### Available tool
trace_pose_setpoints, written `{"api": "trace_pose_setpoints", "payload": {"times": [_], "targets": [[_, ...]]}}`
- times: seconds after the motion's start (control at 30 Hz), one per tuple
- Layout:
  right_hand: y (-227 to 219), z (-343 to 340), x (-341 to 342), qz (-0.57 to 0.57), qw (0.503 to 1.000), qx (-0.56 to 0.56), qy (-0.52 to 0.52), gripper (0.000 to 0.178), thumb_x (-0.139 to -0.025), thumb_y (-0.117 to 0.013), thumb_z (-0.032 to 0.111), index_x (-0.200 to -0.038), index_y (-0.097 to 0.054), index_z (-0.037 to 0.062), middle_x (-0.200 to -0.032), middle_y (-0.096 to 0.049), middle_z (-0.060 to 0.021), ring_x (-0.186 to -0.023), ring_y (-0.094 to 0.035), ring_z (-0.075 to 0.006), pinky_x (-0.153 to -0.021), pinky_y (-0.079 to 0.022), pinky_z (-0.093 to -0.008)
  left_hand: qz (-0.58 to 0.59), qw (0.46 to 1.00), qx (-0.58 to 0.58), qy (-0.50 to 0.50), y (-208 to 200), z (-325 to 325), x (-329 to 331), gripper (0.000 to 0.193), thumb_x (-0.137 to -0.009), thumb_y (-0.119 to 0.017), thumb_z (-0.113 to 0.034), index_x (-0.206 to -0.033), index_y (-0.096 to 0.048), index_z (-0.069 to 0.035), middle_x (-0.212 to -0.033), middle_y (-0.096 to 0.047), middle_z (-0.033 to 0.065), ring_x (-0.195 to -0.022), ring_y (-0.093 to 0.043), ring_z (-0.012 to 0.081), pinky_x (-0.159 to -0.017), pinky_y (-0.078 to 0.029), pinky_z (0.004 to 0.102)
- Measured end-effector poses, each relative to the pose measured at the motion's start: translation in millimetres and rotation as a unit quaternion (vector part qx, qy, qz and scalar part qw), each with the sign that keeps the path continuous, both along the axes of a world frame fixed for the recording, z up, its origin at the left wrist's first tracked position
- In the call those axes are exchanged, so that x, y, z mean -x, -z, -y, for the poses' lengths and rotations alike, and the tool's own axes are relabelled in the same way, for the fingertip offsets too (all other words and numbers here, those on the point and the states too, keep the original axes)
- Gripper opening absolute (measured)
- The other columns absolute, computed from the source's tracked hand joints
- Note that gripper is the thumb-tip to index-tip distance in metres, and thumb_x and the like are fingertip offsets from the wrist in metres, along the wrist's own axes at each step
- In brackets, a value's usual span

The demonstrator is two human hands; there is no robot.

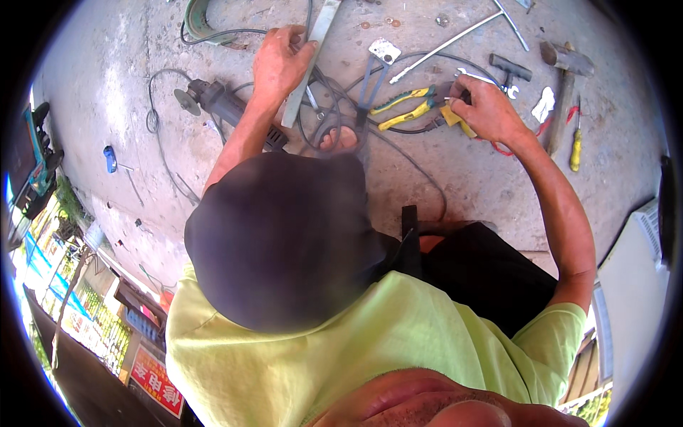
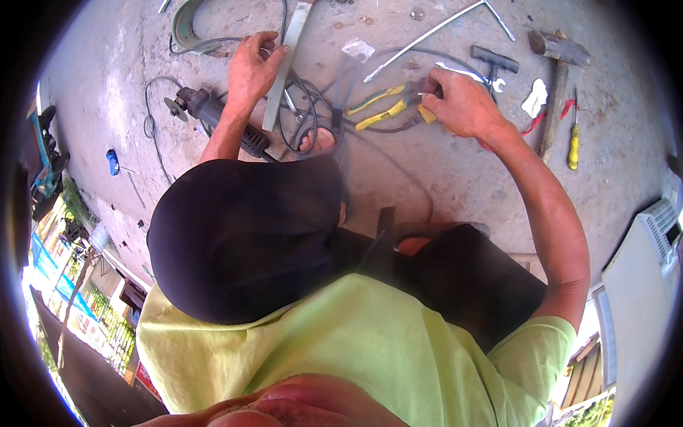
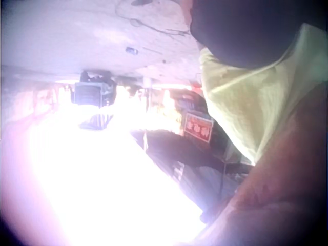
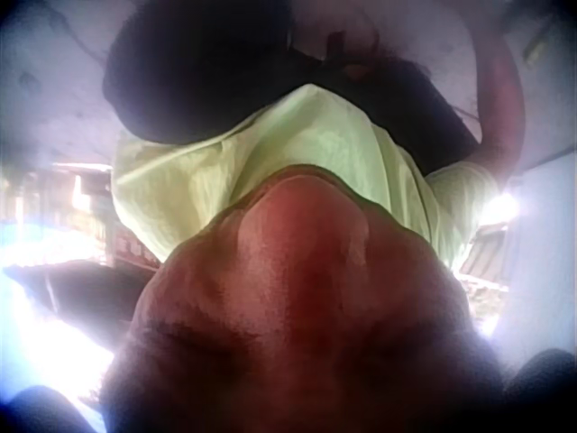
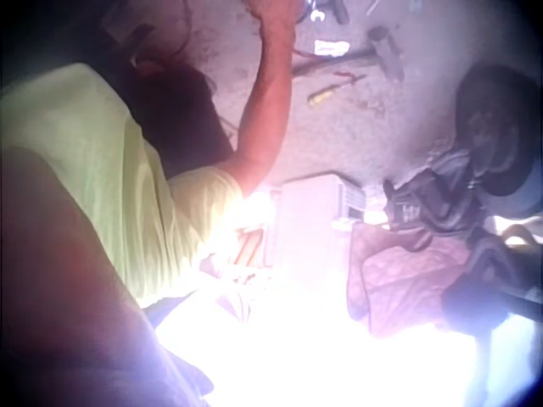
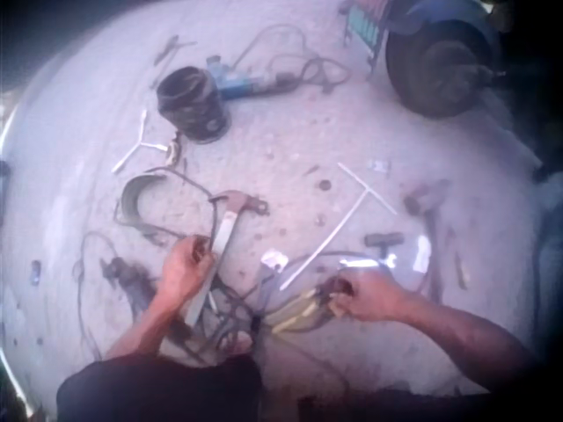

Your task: The person assembles a metal component by inserting a bolt and tightening a screw with a screwdriver, then uses an angle grinder to cut the metal piece.

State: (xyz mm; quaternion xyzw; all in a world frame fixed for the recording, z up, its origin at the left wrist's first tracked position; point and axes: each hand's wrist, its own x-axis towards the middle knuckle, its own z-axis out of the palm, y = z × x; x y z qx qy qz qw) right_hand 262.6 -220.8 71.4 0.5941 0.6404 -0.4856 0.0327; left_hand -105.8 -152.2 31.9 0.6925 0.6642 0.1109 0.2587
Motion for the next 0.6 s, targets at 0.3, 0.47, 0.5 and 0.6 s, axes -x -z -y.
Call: {"api": "trace_pose_setpoints", "payload": {"times": [0.3,0.47,0.5,0.6], "targets": [[2,4,2,0.025,0.998,-0.048,-0.027,0.024,-0.088,-0.066,0.022,-0.099,-0.066,0.0002,-0.102,-0.067,-0.0193,-0.095,-0.067,-0.0378,-0.084,-0.053,-0.0467,-0.097,0.993,-0.044,0.052,21,-16,-28,0.056,-0.084,-0.074,-0.041,-0.128,-0.065,-0.007,-0.114,-0.068,0.0175,-0.102,-0.067,0.0376,-0.092,-0.053,0.0457],[3,6,1,0.03,0.997,-0.061,-0.03,0.025,-0.089,-0.066,0.021,-0.1,-0.066,-0.0006,-0.105,-0.066,-0.0193,-0.096,-0.067,-0.0379,-0.085,-0.053,-0.0461,-0.075,0.992,-0.096,-0.005,39,-27,3,0.052,-0.083,-0.076,-0.038,-0.123,-0.068,-0.006,-0.113,-0.068,0.0179,-0.101,-0.068,0.0354,-0.091,-0.054,0.0439],[5,6,2,0.021,0.997,-0.065,-0.023,0.025,-0.089,-0.066,0.021,-0.1,-0.066,-0.0007,-0.105,-0.066,-0.0192,-0.096,-0.067,-0.0378,-0.085,-0.053,-0.046,-0.096,0.989,-0.107,-0.019,36,-30,14,0.051,-0.082,-0.077,-0.037,-0.122,-0.069,-0.006,-0.112,-0.068,0.0176,-0.1,-0.068,0.0346,-0.09,-0.054,0.0431],[5,4,1,0.025,0.998,-0.061,-0.02,0.025,-0.088,-0.066,0.021,-0.1,-0.066,-0.0009,-0.105,-0.066,-0.0191,-0.095,-0.067,-0.0372,-0.085,-0.053,-0.0457,-0.079,0.987,-0.139,-0.03,28,-29,31,0.046,-0.083,-0.078,-0.035,-0.122,-0.069,-0.012,-0.116,-0.065,0.0182,-0.106,-0.065,0.0355,-0.09,-0.053,0.0457]]}}
